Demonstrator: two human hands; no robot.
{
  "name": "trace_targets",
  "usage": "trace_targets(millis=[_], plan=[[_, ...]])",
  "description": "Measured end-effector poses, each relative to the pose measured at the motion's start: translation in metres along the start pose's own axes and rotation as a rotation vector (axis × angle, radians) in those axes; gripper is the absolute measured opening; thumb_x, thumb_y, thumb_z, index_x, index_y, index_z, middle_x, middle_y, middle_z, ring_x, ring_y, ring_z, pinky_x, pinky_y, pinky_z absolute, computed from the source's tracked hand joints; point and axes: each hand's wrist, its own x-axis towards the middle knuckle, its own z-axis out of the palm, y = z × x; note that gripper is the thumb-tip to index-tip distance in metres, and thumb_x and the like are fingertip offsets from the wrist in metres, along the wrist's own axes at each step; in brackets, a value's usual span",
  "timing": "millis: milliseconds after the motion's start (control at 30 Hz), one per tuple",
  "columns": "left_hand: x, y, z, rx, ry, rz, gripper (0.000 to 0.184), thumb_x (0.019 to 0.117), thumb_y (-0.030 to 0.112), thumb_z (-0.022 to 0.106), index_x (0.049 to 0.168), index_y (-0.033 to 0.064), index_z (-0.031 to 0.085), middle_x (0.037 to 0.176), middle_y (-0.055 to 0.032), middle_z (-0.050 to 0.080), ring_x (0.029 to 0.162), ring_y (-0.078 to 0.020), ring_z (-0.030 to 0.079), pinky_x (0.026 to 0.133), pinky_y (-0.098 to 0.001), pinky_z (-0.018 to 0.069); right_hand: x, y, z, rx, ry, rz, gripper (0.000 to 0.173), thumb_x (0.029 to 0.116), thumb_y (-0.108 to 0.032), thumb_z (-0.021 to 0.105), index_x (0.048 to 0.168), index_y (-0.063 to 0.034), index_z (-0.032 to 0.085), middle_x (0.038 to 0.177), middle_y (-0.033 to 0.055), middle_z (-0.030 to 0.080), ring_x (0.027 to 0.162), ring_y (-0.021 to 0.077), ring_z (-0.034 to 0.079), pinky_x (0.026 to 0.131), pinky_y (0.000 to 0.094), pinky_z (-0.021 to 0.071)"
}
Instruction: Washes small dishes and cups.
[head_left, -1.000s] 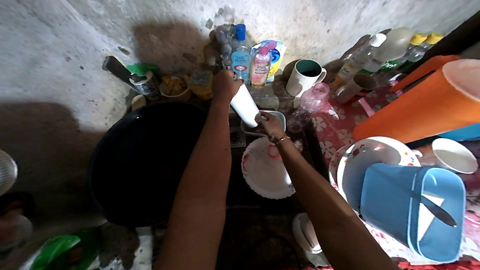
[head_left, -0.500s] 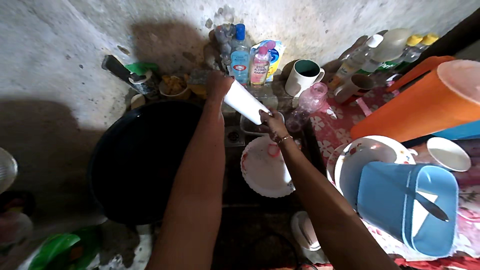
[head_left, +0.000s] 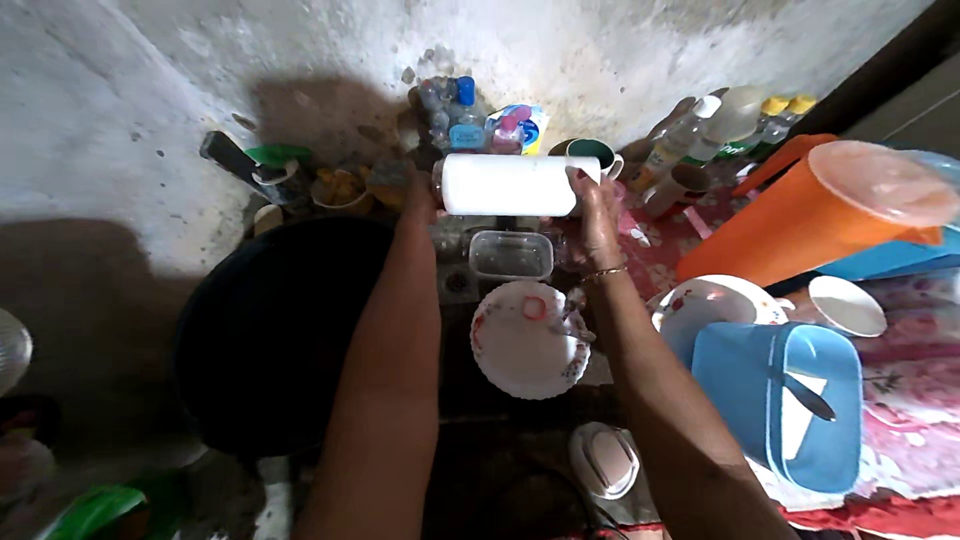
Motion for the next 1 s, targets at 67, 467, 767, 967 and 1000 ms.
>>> trace_targets(millis=[67,467,767,967,1000], plan=[[-0.001,-0.010,-0.004,0.038,-0.081,0.004,0.045,0.1143,0.026,0.027,0.153,0.0049,0.036,0.143,-0.0217,0.050,0.120,-0.0286,0.058,0.096,-0.0437,0.0529,0.003,-0.022,0.006,-0.110,-0.031,-0.115,0.053,0.0965,-0.026,0.065,0.141,-0.0024,0.049,0.115,0.0107,0.066,0.094,0.0186,0.070,0.076,0.0379,0.0633],[-0.006,0.007,0.007,0.338,-0.087,-0.046,0.038,0.1119,0.016,0.038,0.146,0.0008,0.042,0.122,-0.0204,0.059,0.090,-0.0195,0.061,0.079,-0.0325,0.0537,-0.008,-0.063,0.023,-0.500,-0.094,-0.541,0.070,0.0855,-0.031,0.079,0.141,0.0023,0.051,0.123,0.0108,0.065,0.108,0.0063,0.064,0.094,0.0240,0.0539],[0.030,0.005,-0.002,0.125,-0.109,-0.166,0.058,0.1018,0.048,0.058,0.146,0.0112,0.049,0.144,-0.0175,0.053,0.128,-0.0339,0.055,0.098,-0.0557,0.0510,-0.031,0.026,0.008,-0.297,0.123,0.070,0.078,0.0934,-0.042,0.072,0.153,-0.0093,0.034,0.139,0.0178,0.055,0.116,0.0253,0.063,0.091,0.0432,0.0578],[0.019,0.017,0.004,0.483,0.063,0.020,0.049,0.1040,0.028,0.059,0.136,-0.0086,0.053,0.140,-0.0291,0.053,0.130,-0.0401,0.052,0.107,-0.0581,0.0413,-0.026,0.063,-0.010,-0.436,-0.198,0.546,0.057,0.0978,-0.042,0.068,0.145,-0.0155,0.049,0.119,0.0145,0.064,0.093,0.0237,0.063,0.076,0.0416,0.0541],[0.020,0.018,0.004,0.570,0.060,0.056,0.047,0.1043,0.027,0.058,0.132,-0.0101,0.056,0.140,-0.0297,0.054,0.133,-0.0408,0.050,0.109,-0.0587,0.0386,-0.024,0.067,-0.011,-0.467,-0.267,0.563,0.056,0.0984,-0.038,0.068,0.145,-0.0150,0.049,0.123,0.0154,0.064,0.098,0.0251,0.064,0.080,0.0433,0.0548]])
